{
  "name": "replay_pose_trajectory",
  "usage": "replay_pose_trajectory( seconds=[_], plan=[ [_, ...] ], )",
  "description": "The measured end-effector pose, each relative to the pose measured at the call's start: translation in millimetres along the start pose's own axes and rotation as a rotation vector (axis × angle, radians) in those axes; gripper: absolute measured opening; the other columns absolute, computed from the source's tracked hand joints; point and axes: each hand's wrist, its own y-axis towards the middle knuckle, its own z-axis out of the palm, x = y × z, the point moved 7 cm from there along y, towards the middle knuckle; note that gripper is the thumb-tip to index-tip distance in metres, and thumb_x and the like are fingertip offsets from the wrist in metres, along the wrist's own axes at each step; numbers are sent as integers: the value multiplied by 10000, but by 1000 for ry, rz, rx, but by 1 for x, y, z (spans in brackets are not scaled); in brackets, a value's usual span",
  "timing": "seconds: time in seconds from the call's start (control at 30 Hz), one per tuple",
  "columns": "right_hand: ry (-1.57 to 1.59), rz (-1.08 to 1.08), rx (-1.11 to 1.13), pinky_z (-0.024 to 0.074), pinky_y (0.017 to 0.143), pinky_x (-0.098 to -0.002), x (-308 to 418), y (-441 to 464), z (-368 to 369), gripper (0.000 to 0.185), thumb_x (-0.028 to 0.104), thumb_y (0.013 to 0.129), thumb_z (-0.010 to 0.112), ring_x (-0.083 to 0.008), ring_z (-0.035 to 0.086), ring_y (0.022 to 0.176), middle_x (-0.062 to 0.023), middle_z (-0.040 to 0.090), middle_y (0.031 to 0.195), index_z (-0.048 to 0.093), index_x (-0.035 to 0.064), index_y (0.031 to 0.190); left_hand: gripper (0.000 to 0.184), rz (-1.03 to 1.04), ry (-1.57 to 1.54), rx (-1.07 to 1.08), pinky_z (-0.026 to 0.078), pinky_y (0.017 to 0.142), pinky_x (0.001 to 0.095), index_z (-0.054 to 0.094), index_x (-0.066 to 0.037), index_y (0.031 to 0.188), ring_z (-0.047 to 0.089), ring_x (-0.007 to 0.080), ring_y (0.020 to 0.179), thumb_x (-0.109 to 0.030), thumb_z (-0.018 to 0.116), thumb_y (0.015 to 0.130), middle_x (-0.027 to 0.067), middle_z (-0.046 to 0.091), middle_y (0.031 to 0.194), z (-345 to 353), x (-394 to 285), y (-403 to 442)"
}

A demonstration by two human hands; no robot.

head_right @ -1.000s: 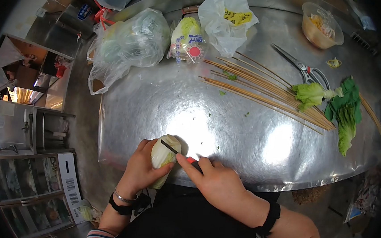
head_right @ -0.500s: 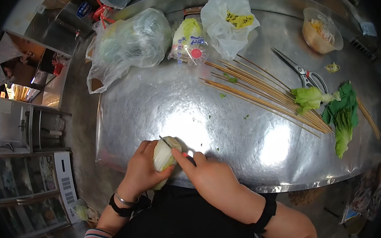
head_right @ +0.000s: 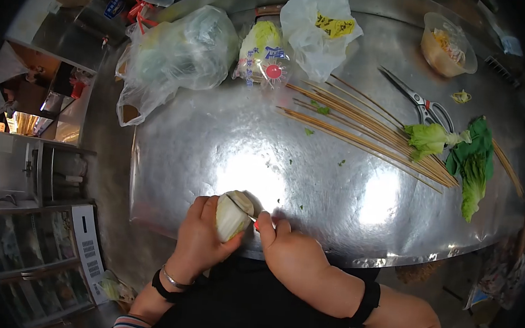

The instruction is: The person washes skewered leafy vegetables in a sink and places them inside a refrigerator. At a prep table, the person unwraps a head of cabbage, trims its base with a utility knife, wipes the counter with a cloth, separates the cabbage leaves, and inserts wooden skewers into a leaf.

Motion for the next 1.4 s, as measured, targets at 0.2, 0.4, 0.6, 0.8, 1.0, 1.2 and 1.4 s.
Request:
replay_pose_trajectory(
  seconds=[0.2,0.4,0.6,0.8,1.0,1.2,1.4],
  plan=[
    [45,36,89,533,456,-329,0,14,-1,452,64,801,561,-255,662,576,-202,629,861,450,-64,1219,652,-15,-53,24,542,681,399,519,78,1147,598,340,889,-282,773,666,184,556,1025,-1,2,4],
    [90,51,133,514,454,-375,1,13,-1,509,19,783,561,-316,633,555,-207,606,799,402,-97,1253,672,18,29,-29,539,670,393,508,80,1163,590,329,874,-280,773,661,182,553,1028,0,-6,-2],
    [29,82,109,526,444,-342,2,2,7,440,70,827,550,-264,656,563,-171,610,770,456,-64,1236,678,24,39,-21,537,684,396,510,67,1170,590,321,893,-291,773,658,173,555,1037,-1,-4,-1],
    [13,101,75,525,441,-340,-1,-2,14,411,92,849,536,-257,650,546,-148,600,755,471,-47,1230,661,-22,-67,64,530,734,395,528,34,1172,605,340,913,-301,778,660,175,562,1060,1,6,4],
    [94,135,116,528,449,-360,-9,-12,27,403,76,851,526,-275,644,543,-180,614,768,461,-53,1227,669,-53,-169,137,529,756,393,539,39,1177,617,336,921,-348,769,682,183,577,1064,4,23,9],
    [154,111,198,535,506,-389,-17,-20,28,415,57,851,514,-308,651,606,-197,631,780,442,-43,1248,692,-127,-297,345,501,837,394,533,3,1224,602,346,962,-376,765,694,201,580,1087,2,37,19],
    [251,110,89,507,506,-373,-29,-32,-11,376,84,876,530,-298,640,620,-160,623,779,460,-6,1234,880,104,66,39,484,881,430,411,-17,1349,548,385,1087,-372,826,659,227,547,1199,-31,14,10]
  ],
)
